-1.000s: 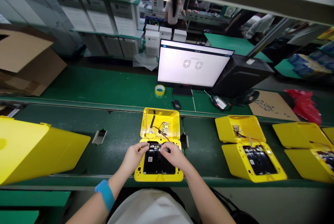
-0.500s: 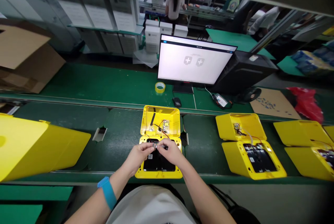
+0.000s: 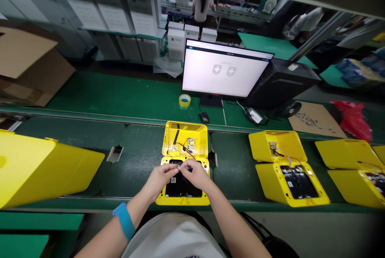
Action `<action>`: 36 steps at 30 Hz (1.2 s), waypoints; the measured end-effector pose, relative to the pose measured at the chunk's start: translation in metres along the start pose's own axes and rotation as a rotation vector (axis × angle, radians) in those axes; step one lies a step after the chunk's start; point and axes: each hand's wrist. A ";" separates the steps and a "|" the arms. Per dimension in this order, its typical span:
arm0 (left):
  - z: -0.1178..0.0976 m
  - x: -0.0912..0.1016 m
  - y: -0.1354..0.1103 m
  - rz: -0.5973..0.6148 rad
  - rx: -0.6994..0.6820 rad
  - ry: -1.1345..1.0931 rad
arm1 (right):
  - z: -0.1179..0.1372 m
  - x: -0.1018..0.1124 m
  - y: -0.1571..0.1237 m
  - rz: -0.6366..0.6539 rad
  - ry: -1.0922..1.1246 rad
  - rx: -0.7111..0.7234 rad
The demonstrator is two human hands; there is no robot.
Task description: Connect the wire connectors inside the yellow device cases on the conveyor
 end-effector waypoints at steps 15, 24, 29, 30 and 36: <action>-0.015 -0.002 -0.007 -0.022 -0.169 0.128 | 0.004 -0.002 -0.001 -0.003 -0.031 -0.038; -0.009 -0.004 -0.008 -0.155 -0.385 0.334 | 0.002 -0.006 -0.001 -0.022 -0.033 -0.082; -0.007 -0.010 -0.008 -0.200 -0.452 0.363 | 0.005 -0.006 0.000 -0.055 -0.040 -0.065; -0.006 -0.010 -0.008 -0.207 -0.460 0.358 | 0.005 -0.006 0.000 -0.056 -0.037 -0.067; -0.004 -0.013 -0.008 -0.212 -0.472 0.342 | 0.005 -0.006 0.002 -0.046 0.015 -0.100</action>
Point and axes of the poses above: each hand's wrist, its own y-axis towards the middle knuckle, its own x-axis out of the back of the hand, z = x × y, and after that the axes turned 14 degrees about -z, right-handed
